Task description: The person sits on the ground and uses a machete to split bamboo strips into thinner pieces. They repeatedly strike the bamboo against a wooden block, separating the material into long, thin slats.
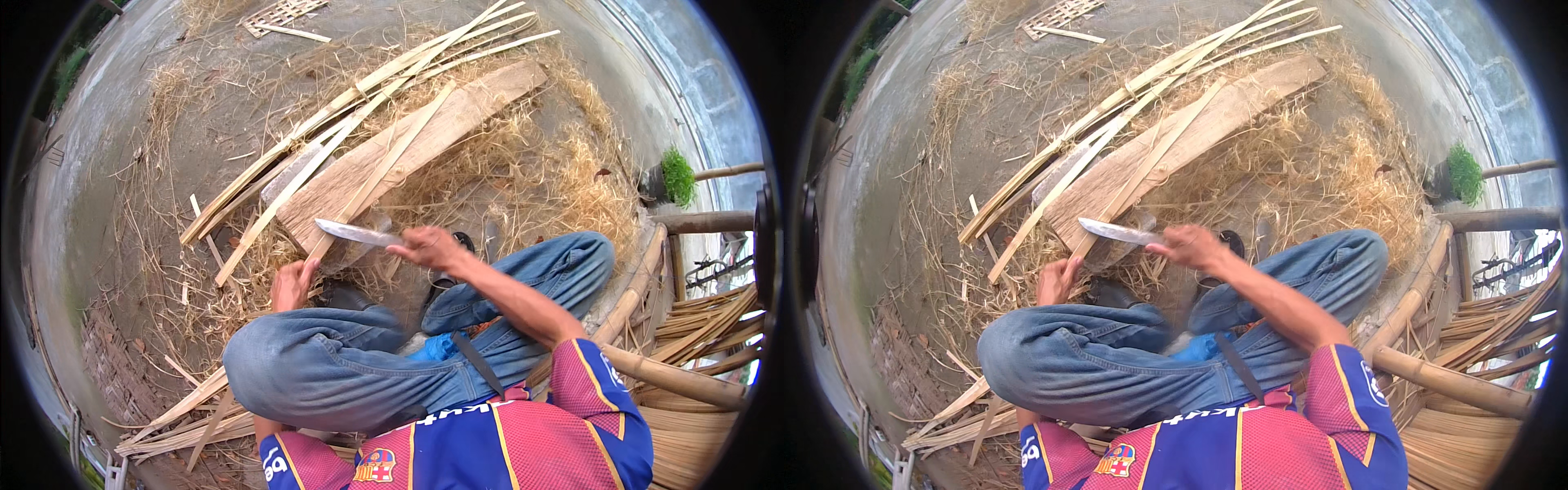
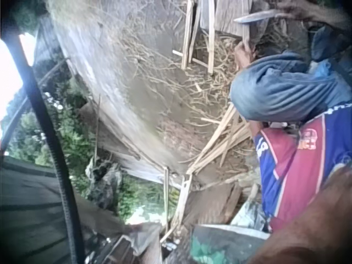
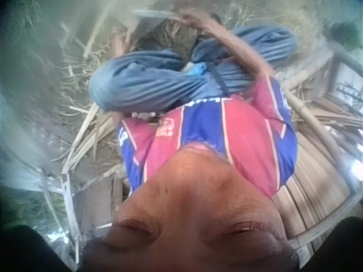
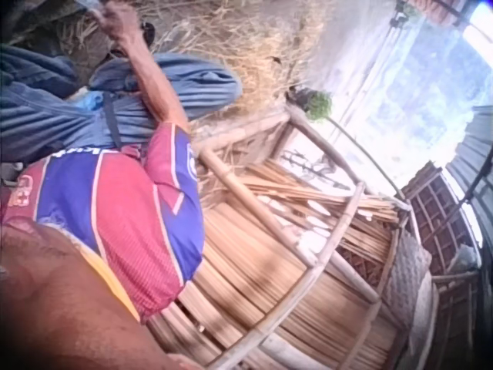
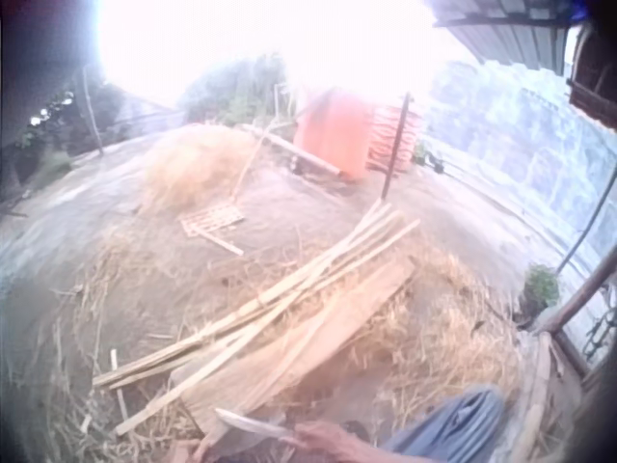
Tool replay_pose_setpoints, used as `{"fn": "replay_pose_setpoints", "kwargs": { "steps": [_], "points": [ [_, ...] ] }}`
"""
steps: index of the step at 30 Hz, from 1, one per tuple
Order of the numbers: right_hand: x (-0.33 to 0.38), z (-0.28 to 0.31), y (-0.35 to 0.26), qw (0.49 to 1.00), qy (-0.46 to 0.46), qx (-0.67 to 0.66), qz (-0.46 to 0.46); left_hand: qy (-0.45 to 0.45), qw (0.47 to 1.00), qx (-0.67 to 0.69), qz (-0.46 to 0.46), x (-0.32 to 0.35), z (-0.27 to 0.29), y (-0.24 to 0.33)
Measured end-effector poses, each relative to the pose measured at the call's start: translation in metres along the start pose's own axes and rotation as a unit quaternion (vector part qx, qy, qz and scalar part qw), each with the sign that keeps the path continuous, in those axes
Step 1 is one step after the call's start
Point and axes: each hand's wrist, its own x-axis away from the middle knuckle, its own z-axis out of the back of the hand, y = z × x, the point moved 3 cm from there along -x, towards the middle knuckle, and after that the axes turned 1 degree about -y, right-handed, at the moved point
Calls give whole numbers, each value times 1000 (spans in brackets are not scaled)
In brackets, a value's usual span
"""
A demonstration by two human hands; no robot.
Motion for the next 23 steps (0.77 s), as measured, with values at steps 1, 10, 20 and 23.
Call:
{"fn": "replay_pose_setpoints", "kwargs": {
  "steps": [1,10,20,23],
  "points": [
    [-7,10,22,999,-11,35,-32,-4,999,-22,24,15,5,-10],
    [-27,16,103,963,269,-5,25,-124,968,68,207,76,58,-19],
    [-36,29,43,980,103,-149,-82,7,999,8,34,58,27,-10],
    [-15,29,37,1000,20,-11,9,-52,987,113,104,77,39,-53]
  ]
}}
